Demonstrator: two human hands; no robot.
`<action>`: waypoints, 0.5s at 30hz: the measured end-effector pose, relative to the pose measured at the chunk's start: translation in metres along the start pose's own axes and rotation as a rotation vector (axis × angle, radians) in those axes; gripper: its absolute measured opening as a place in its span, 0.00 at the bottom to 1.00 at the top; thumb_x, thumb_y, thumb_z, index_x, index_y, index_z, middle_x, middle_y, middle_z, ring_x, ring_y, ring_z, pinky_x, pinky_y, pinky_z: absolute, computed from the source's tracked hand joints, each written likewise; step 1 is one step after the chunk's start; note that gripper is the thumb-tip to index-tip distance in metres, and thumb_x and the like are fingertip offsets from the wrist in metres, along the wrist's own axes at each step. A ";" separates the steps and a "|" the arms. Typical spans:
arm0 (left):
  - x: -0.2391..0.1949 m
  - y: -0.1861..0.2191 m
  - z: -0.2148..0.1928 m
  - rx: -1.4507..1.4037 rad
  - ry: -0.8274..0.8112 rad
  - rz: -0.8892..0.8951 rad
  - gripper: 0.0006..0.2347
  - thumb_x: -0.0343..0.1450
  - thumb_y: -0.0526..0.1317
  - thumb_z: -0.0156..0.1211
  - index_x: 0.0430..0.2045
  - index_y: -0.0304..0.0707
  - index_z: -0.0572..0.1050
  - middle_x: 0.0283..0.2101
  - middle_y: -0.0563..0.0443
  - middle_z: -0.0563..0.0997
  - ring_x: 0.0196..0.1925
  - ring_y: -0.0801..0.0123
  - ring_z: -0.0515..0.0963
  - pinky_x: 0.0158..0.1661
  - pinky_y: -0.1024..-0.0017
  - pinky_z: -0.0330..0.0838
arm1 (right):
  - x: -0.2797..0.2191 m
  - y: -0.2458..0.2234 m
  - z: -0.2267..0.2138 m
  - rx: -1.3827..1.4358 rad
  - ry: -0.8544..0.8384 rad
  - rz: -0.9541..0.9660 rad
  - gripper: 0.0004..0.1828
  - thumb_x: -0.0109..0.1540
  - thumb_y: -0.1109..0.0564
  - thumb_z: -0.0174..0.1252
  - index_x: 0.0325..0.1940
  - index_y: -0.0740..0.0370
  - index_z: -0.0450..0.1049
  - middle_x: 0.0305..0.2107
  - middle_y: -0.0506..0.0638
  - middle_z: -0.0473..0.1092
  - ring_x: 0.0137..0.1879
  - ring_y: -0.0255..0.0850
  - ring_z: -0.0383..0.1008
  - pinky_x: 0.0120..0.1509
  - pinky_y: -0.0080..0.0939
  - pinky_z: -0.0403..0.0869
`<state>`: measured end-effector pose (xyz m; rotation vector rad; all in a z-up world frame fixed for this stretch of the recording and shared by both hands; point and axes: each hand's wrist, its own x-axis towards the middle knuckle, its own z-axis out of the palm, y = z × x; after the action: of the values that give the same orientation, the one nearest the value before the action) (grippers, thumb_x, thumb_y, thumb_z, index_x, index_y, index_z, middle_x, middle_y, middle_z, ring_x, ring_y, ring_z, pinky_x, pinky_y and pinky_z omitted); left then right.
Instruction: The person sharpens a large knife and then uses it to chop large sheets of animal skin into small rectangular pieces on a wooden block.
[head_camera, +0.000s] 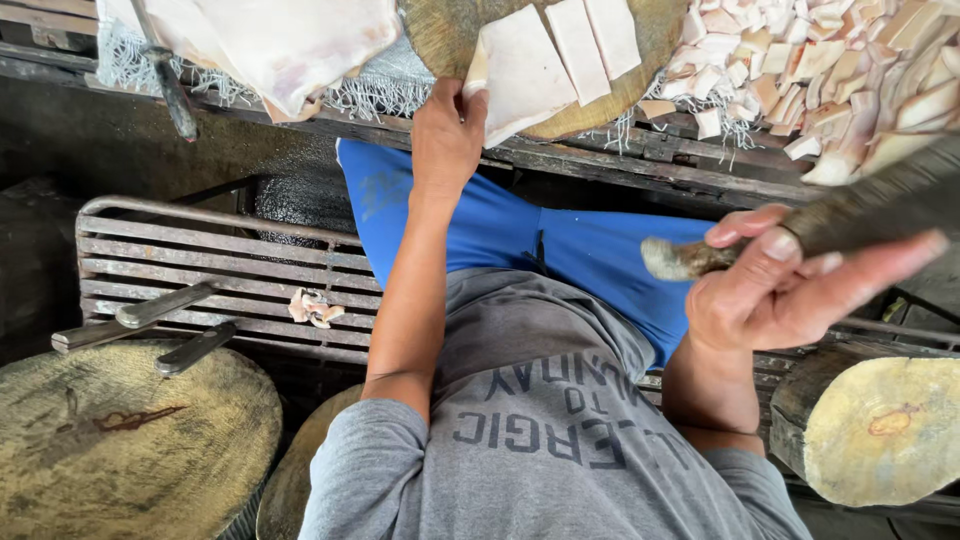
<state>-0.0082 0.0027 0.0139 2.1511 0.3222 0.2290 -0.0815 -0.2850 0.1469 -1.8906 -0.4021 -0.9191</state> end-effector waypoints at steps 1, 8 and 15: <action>-0.001 0.002 0.000 -0.009 0.009 -0.007 0.10 0.73 0.41 0.63 0.34 0.30 0.74 0.30 0.34 0.82 0.34 0.40 0.82 0.36 0.51 0.74 | -0.004 0.001 0.010 0.005 0.055 -0.010 0.31 0.75 0.63 0.43 0.80 0.47 0.45 0.68 0.63 0.61 0.26 0.40 0.68 0.29 0.38 0.73; 0.003 -0.003 0.006 0.001 0.020 -0.088 0.10 0.73 0.40 0.61 0.32 0.30 0.74 0.28 0.31 0.81 0.34 0.36 0.80 0.35 0.49 0.73 | -0.076 0.035 0.049 -0.471 -0.896 0.250 0.39 0.64 0.64 0.54 0.79 0.60 0.54 0.33 0.65 0.73 0.34 0.63 0.74 0.38 0.61 0.74; 0.000 -0.007 0.034 -0.087 0.035 -0.092 0.09 0.72 0.40 0.60 0.32 0.30 0.75 0.28 0.31 0.80 0.33 0.37 0.80 0.34 0.50 0.73 | -0.097 0.063 0.032 -0.474 -0.818 0.309 0.38 0.67 0.65 0.55 0.80 0.56 0.53 0.37 0.66 0.75 0.35 0.65 0.74 0.38 0.63 0.73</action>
<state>0.0004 -0.0194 -0.0109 2.0430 0.4232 0.2247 -0.0931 -0.2771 0.0272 -2.6379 -0.3635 0.0183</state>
